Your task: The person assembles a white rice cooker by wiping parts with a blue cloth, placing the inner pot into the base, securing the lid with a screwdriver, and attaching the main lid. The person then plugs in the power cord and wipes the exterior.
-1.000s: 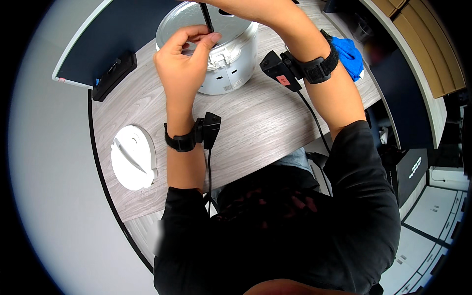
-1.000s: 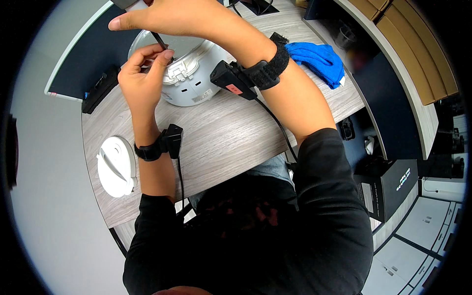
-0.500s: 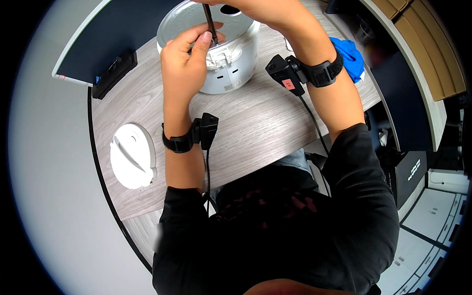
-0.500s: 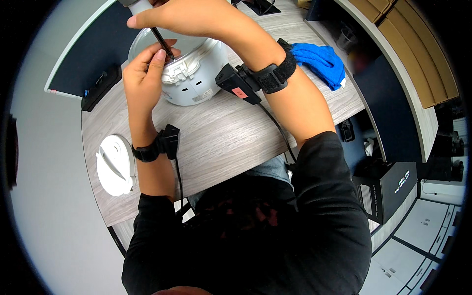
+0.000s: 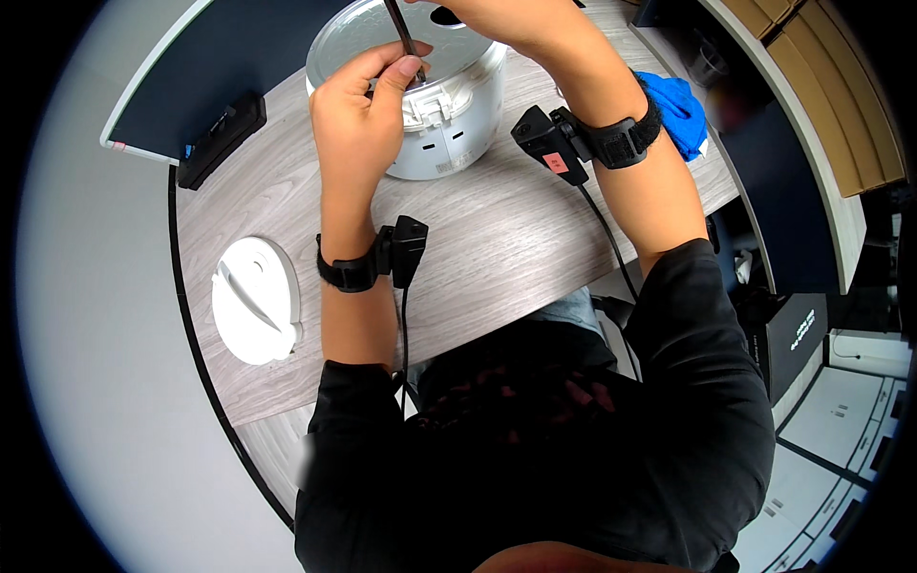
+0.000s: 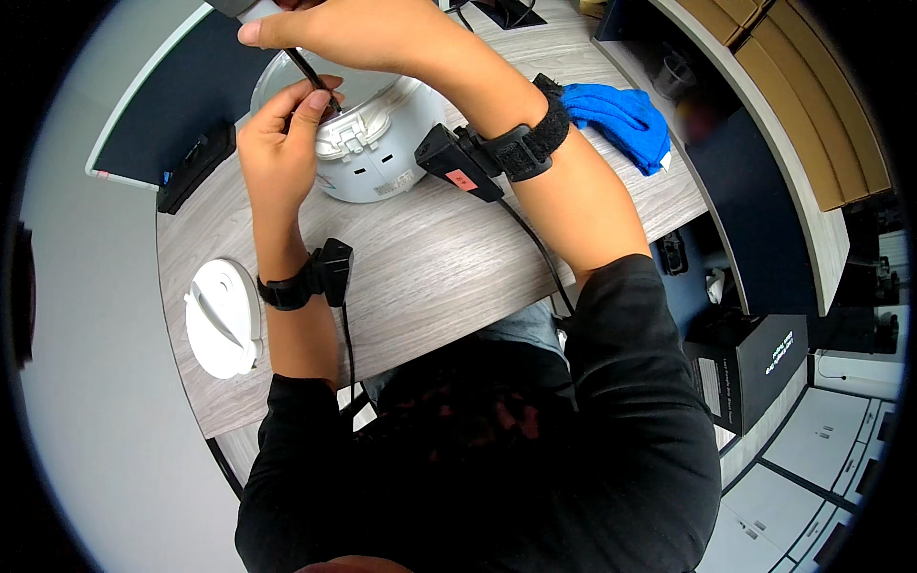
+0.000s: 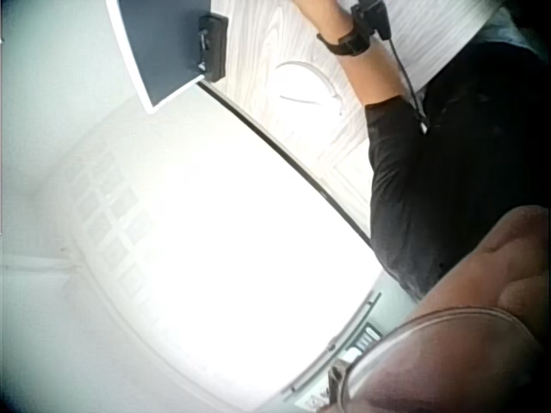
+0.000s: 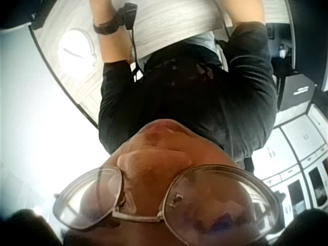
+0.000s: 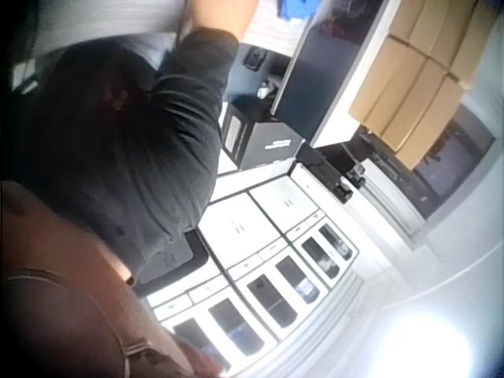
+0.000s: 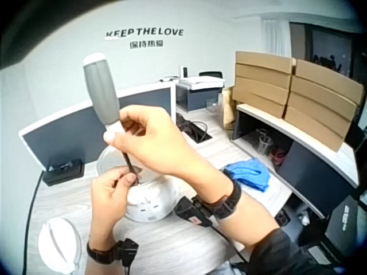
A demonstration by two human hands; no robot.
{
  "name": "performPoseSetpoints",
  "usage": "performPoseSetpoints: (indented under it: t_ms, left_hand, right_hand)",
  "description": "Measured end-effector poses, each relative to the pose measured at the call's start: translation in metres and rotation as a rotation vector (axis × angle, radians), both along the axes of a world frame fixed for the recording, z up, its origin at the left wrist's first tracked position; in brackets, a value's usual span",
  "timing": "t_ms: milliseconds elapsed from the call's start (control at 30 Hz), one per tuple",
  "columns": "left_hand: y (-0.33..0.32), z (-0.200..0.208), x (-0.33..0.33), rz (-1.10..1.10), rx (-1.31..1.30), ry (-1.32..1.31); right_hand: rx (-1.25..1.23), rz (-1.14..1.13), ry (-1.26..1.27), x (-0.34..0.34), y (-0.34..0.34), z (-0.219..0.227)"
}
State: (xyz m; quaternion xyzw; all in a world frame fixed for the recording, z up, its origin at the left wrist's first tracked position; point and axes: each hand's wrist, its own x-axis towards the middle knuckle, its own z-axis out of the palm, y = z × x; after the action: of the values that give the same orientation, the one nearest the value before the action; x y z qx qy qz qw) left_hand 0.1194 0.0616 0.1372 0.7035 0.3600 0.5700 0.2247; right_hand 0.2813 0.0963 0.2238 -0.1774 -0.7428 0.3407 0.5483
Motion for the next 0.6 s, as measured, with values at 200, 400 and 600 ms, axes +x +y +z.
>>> performPoseSetpoints:
  t_ms: [200,400,600]
  left_hand:
    - [0.01,0.003,0.01,-0.105,0.04,0.036]
    - [0.001,-0.003,-0.009,-0.066,-0.007,0.033]
    - [0.01,-0.008,-0.014,-0.17,-0.002,0.03]
  right_hand:
    - [-0.009,-0.198,-0.06,0.01,-0.015,0.012]
    - [0.036,-0.235,-0.039,-0.009,-0.017,0.014]
    - [0.085,-0.251,0.011,0.005,-0.011,0.011]
